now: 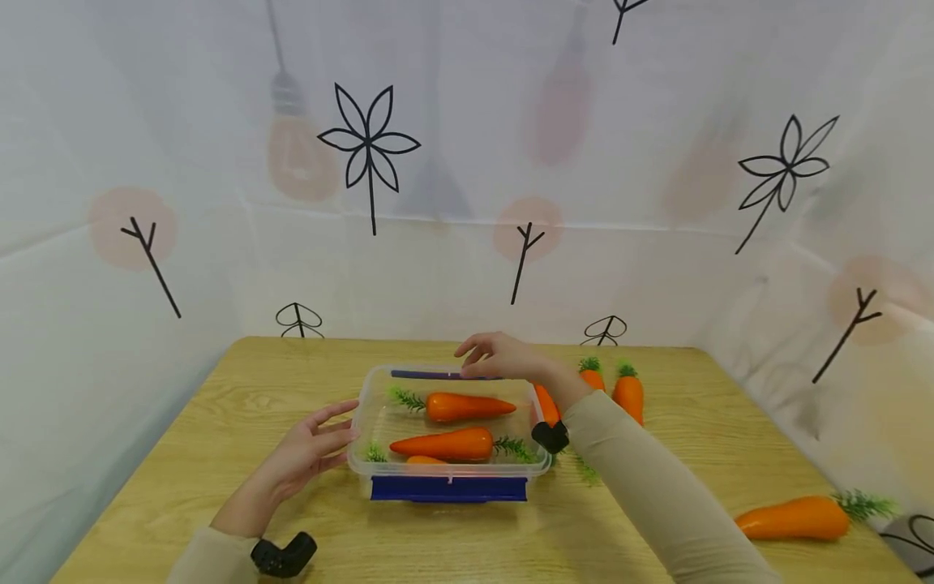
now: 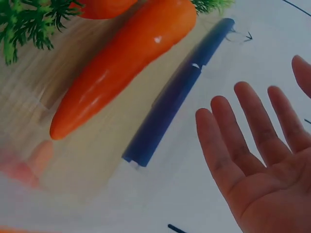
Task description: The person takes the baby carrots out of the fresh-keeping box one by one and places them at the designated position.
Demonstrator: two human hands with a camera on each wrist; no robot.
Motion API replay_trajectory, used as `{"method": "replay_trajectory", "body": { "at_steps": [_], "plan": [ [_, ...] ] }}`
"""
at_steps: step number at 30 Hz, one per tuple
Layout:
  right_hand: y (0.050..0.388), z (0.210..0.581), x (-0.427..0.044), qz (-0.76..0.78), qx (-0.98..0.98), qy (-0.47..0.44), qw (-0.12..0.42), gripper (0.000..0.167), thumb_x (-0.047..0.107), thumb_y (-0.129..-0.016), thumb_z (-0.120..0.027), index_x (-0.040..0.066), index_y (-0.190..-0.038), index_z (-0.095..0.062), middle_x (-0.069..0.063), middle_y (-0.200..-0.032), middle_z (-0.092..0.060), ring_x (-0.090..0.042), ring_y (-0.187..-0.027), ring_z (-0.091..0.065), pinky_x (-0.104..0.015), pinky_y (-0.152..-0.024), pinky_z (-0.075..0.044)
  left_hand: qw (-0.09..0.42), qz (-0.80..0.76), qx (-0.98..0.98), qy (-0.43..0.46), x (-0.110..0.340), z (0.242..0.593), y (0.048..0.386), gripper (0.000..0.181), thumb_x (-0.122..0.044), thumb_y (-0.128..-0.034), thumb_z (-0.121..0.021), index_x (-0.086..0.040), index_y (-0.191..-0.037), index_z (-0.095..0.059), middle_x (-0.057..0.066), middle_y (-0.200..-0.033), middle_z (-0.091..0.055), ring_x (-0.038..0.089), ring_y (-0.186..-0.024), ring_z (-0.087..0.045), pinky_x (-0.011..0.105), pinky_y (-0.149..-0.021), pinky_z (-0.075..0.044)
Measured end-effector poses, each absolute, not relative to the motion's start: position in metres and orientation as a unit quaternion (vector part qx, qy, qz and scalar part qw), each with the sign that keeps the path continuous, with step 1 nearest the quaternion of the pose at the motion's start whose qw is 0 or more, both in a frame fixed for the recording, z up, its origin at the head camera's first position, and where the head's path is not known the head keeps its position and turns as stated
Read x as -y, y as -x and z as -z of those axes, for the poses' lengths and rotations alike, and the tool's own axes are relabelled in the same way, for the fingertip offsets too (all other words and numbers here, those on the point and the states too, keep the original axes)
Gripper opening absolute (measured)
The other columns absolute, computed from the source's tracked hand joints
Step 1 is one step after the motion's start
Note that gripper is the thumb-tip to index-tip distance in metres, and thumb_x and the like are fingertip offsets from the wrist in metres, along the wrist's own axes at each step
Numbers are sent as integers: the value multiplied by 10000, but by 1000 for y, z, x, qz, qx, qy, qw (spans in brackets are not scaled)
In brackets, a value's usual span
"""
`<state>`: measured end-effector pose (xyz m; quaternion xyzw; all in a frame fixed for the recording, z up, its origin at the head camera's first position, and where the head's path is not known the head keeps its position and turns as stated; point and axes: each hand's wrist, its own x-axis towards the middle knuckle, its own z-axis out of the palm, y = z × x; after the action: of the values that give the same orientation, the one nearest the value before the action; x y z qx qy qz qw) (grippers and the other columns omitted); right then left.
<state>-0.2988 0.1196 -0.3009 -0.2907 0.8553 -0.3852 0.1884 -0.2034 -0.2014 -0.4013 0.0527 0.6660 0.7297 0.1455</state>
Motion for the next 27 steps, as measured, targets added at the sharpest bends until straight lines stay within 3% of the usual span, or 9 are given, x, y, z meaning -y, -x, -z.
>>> {"method": "replay_trajectory", "body": {
  "at_steps": [5,11,14,18,22,27],
  "plan": [
    [304,310,-111,327,-863,310,228,340,171,-908,-619,80,-1233,-574,-74,-1171,-595,-197,-1050,-554,-386,-893,-451,148,-727,-667,-58,201,401,203,672,-156,-892,-646,-32,-1446,-286,281,-1410,-327,201,-1047,-583,290,-796,-506],
    [307,321,-102,250,-866,347,258,412,80,-899,-608,51,-1302,-526,-142,-1302,-509,-269,-1206,-455,-370,-939,-425,143,-727,-669,-56,200,401,203,659,-144,-891,-645,-28,-1438,-297,280,-1408,-332,187,-1039,-585,297,-802,-504],
    [308,328,-97,211,-875,345,266,442,54,-888,-618,60,-1318,-516,-107,-1325,-491,-271,-1243,-415,-387,-990,-375,138,-728,-669,-56,199,399,202,650,-142,-893,-643,-24,-1435,-304,270,-1396,-354,211,-1054,-578,295,-796,-506],
    [307,335,-90,195,-881,331,278,456,39,-861,-650,127,-1296,-543,-74,-1261,-520,-281,-1217,-423,-410,-989,-368,134,-728,-670,-57,200,399,202,651,-146,-896,-640,-17,-1436,-301,261,-1388,-368,226,-1064,-574,287,-787,-509],
    [306,343,-87,189,-877,318,305,474,12,-866,-629,194,-1294,-534,-38,-1168,-534,-230,-1101,-485,-356,-898,-432,131,-727,-672,-55,200,400,202,657,-149,-895,-642,-19,-1439,-297,270,-1391,-358,230,-1063,-575,286,-785,-510],
    [306,351,-88,164,-880,321,310,519,-2,-862,-623,202,-1322,-494,-32,-1147,-531,-178,-1026,-498,-317,-855,-443,130,-726,-673,-52,199,402,202,659,-146,-884,-655,-39,-1437,-313,269,-1391,-357,253,-1068,-572,285,-781,-511]
  ]
}}
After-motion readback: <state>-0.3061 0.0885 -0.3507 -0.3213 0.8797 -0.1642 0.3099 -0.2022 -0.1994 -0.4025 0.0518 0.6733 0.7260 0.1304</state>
